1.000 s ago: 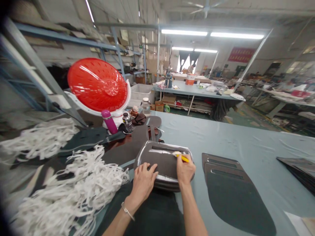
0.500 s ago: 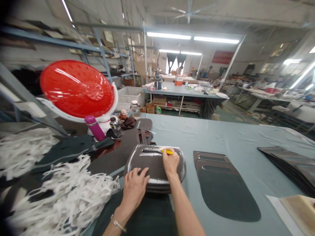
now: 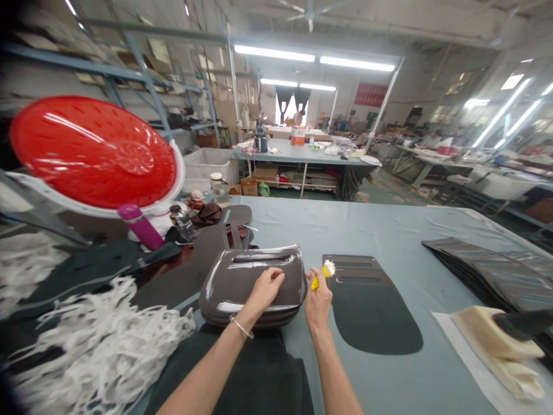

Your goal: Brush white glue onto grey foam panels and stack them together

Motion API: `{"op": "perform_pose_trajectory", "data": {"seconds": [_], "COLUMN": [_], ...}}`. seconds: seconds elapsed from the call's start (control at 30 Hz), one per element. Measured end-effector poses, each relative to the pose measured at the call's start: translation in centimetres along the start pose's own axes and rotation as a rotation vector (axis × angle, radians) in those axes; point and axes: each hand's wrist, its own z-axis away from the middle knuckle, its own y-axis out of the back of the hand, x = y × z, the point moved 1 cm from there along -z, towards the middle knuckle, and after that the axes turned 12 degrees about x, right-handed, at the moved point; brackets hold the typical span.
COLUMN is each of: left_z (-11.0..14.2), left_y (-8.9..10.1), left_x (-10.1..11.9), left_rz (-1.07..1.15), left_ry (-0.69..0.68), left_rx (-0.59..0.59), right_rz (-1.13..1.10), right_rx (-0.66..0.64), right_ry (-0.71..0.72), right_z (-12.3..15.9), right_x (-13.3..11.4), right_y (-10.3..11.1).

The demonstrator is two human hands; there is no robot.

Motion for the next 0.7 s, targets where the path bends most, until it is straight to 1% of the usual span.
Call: {"op": "perform_pose_trajectory", "data": {"seconds": [0.1,0.17,0.2,0.27,0.33,0.37,0.47,0.53,0.57,0.63,0.7], "left_z": [-1.0,-1.4,-1.3,-0.9,0.0,0.8,3.6,5.7,6.7,8.6,10.1], "left_y": [-1.7,-1.9,-1.7,-0.7,1.1,2.1,5.1,6.7,7.1,7.4,7.0], "left_x": [0.7,0.9,0.9,1.0,1.8,2.5,5.9,8.7,9.9,11.8,12.7], "left_rz": [0.195,0.269,0.286,0.304,0.377,0.451,0.719,0.816,0.839,0.862,0.882], "left_ry": [0.118,0.167,0.176,0.171,0.169,0.175,0.197,0.210,0.221,0.248,0.276], "left_rx": [0.022,0.056,0.063,0.062,0.041,0.015,-0.127,-0.180,-0.203,-0.234,-0.243], "right_rz": [-0.204,-0.290,-0.304,-0.279,-0.228,-0.207,-0.176,-0.205,-0.253,-0.411,-0.584], "right_rx": [-0.081,-0.109,-0.105,-0.091,-0.119,-0.141,-0.181,-0.210,-0.227,-0.260,-0.276], "right_ry": [-0.072,-0.105,-0.122,-0.147,-0.140,-0.127,-0.102,-0.129,-0.167,-0.303,-0.457], "right_z": [0.7,1.1,1.2,1.3,1.3,1.3,1.1,0.8,0.6,0.1,-0.5], "right_x": [-1.5,-1.8,-1.6,-0.8,0.3,0.8,1.7,1.7,1.6,1.4,1.4], "right_y": [-0.4,-0.9,-1.1,-1.3,-1.5,-1.5,-1.5,-1.3,-1.1,-0.2,1.6]}}
